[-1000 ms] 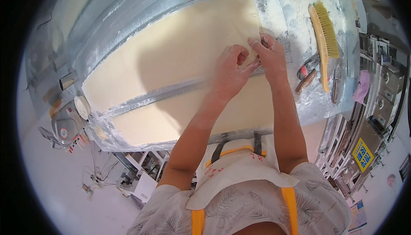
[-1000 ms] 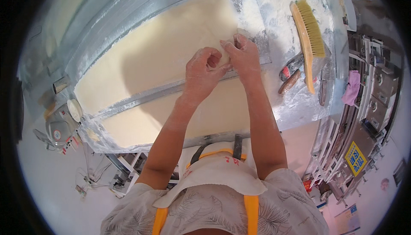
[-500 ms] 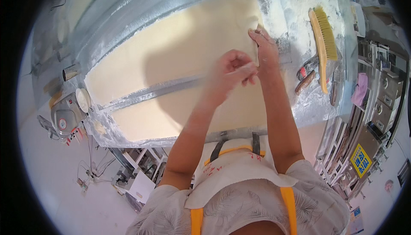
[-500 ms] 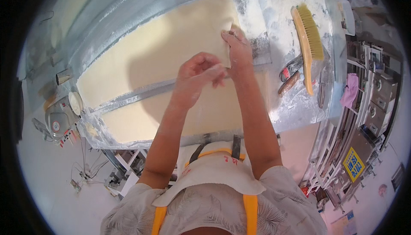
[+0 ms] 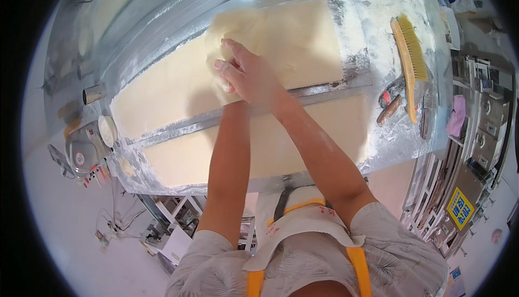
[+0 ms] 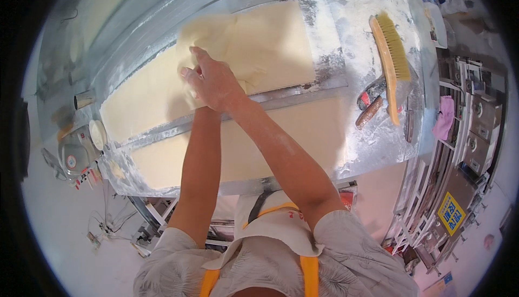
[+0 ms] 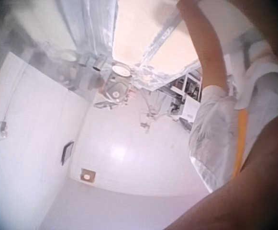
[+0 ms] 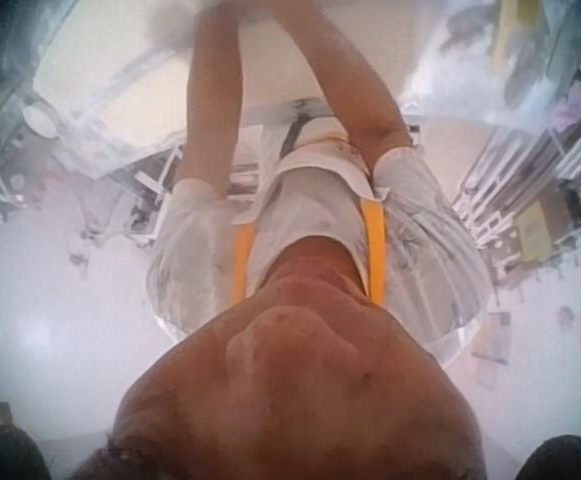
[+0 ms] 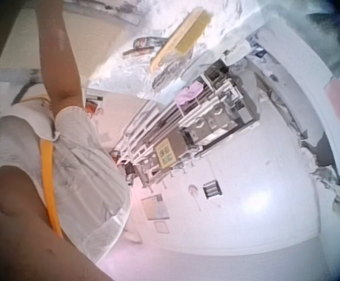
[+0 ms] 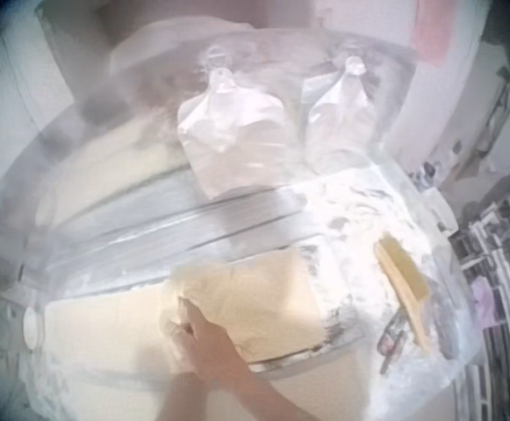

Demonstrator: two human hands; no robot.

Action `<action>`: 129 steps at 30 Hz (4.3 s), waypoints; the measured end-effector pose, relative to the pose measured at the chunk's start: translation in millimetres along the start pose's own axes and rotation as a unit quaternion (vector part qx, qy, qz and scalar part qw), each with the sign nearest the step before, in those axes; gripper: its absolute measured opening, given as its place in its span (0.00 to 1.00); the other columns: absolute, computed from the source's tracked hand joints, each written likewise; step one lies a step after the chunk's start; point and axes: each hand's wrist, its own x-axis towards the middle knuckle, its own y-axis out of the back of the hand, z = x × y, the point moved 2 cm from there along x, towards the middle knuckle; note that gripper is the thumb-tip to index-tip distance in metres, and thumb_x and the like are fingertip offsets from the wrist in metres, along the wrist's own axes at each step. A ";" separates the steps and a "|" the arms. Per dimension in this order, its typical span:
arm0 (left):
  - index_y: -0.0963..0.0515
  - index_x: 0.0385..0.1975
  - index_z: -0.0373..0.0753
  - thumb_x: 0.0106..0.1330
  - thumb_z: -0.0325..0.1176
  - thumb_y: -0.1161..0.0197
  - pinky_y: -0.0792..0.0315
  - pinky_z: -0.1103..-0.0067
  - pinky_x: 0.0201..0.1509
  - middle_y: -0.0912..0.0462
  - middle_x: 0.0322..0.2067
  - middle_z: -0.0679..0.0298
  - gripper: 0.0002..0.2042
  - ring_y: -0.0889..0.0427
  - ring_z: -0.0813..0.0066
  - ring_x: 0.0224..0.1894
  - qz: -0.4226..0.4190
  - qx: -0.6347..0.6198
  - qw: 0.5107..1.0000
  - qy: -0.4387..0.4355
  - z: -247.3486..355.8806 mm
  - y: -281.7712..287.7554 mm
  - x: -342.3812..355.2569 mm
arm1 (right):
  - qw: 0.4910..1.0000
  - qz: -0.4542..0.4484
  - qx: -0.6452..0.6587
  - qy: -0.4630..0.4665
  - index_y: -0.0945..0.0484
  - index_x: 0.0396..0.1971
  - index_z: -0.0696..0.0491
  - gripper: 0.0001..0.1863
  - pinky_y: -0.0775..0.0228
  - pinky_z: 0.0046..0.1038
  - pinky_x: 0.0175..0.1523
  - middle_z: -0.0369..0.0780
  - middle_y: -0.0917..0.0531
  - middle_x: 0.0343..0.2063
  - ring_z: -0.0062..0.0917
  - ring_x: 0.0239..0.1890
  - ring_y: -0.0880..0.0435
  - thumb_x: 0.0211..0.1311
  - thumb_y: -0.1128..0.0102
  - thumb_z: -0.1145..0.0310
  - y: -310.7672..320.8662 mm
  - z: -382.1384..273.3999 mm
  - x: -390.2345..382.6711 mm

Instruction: The person brushes a large sheet of dough on a metal table, then peels and lifts sections of the dough, smoothing and repositioning them. The person repeats brushing and handling motions across the dough surface.

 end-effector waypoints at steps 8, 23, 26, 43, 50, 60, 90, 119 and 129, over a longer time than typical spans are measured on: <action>0.26 0.65 0.35 0.82 0.32 0.44 0.21 0.71 0.60 0.18 0.60 0.60 0.16 0.18 0.66 0.59 -0.044 0.049 0.998 -0.021 5.4 -10.2 -7.4 | 0.905 0.387 -0.165 0.056 0.17 0.44 0.59 0.12 0.21 0.36 0.48 0.47 0.12 0.35 0.35 0.37 0.13 0.76 0.38 0.64 78.4 76.1 -9.9; 0.28 0.61 0.37 0.80 0.38 0.42 0.18 0.65 0.48 0.18 0.56 0.62 0.16 0.15 0.61 0.50 -0.044 -0.212 0.974 0.069 12.6 -6.5 -14.4 | 0.989 0.089 -0.082 0.084 0.17 0.55 0.55 0.22 0.21 0.33 0.54 0.40 0.12 0.43 0.31 0.44 0.13 0.64 0.25 0.64 29.4 62.0 -18.0; 0.28 0.59 0.37 0.82 0.40 0.44 0.17 0.64 0.46 0.18 0.55 0.62 0.16 0.15 0.63 0.49 0.000 -0.288 0.951 0.112 11.1 -2.9 -13.3 | 0.990 0.068 -0.086 0.086 0.14 0.53 0.52 0.18 0.20 0.32 0.53 0.41 0.12 0.44 0.32 0.44 0.12 0.65 0.25 0.67 29.3 65.4 -13.8; 0.26 0.65 0.34 0.85 0.58 0.57 0.21 0.69 0.57 0.13 0.47 0.52 0.31 0.13 0.60 0.50 0.212 0.354 0.908 -0.067 90.1 45.1 -31.3 | 0.923 0.039 -0.336 0.182 0.15 0.56 0.55 0.15 0.22 0.33 0.62 0.42 0.12 0.51 0.35 0.55 0.12 0.72 0.34 0.74 151.6 18.4 -43.5; 0.22 0.58 0.33 0.80 0.39 0.44 0.23 0.64 0.65 0.14 0.49 0.50 0.17 0.15 0.52 0.55 0.277 0.270 0.896 -0.220 6.4 -12.9 2.6 | 0.944 0.053 0.307 0.107 0.25 0.70 0.54 0.22 0.31 0.33 0.74 0.41 0.18 0.63 0.31 0.66 0.21 0.83 0.45 0.63 -7.2 28.7 14.5; 0.18 0.57 0.33 0.81 0.28 0.41 0.25 0.70 0.68 0.13 0.55 0.59 0.12 0.16 0.66 0.61 0.105 0.216 0.965 -0.105 77.0 37.6 -40.1 | 0.760 0.023 -0.650 0.002 0.31 0.75 0.53 0.27 0.31 0.36 0.74 0.45 0.26 0.70 0.35 0.73 0.27 0.83 0.48 0.59 -22.7 -29.7 14.1; 0.49 0.84 0.42 0.85 0.43 0.49 0.47 0.66 0.86 0.48 0.84 0.58 0.33 0.46 0.62 0.84 0.040 -0.148 0.955 -0.252 308.3 473.1 -97.8 | 0.903 -0.101 0.417 -0.011 0.21 0.56 0.58 0.13 0.22 0.36 0.63 0.45 0.14 0.53 0.34 0.57 0.14 0.77 0.43 0.73 -539.8 139.2 -27.4; 0.49 0.84 0.45 0.86 0.44 0.52 0.49 0.65 0.87 0.48 0.84 0.59 0.32 0.48 0.62 0.85 0.305 0.150 0.910 -0.238 409.6 794.4 -345.1 | 0.913 0.046 0.263 0.308 0.23 0.67 0.58 0.23 0.20 0.36 0.64 0.44 0.14 0.61 0.31 0.60 0.14 0.78 0.38 0.64 -619.8 1.1 -61.0; 0.50 0.84 0.45 0.86 0.45 0.53 0.50 0.64 0.87 0.48 0.84 0.60 0.31 0.48 0.62 0.85 0.187 0.092 0.960 -0.190 356.2 594.5 -283.3 | 0.916 0.254 0.191 0.245 0.23 0.68 0.57 0.26 0.23 0.35 0.69 0.45 0.16 0.65 0.32 0.65 0.16 0.73 0.33 0.71 -335.3 82.2 -219.6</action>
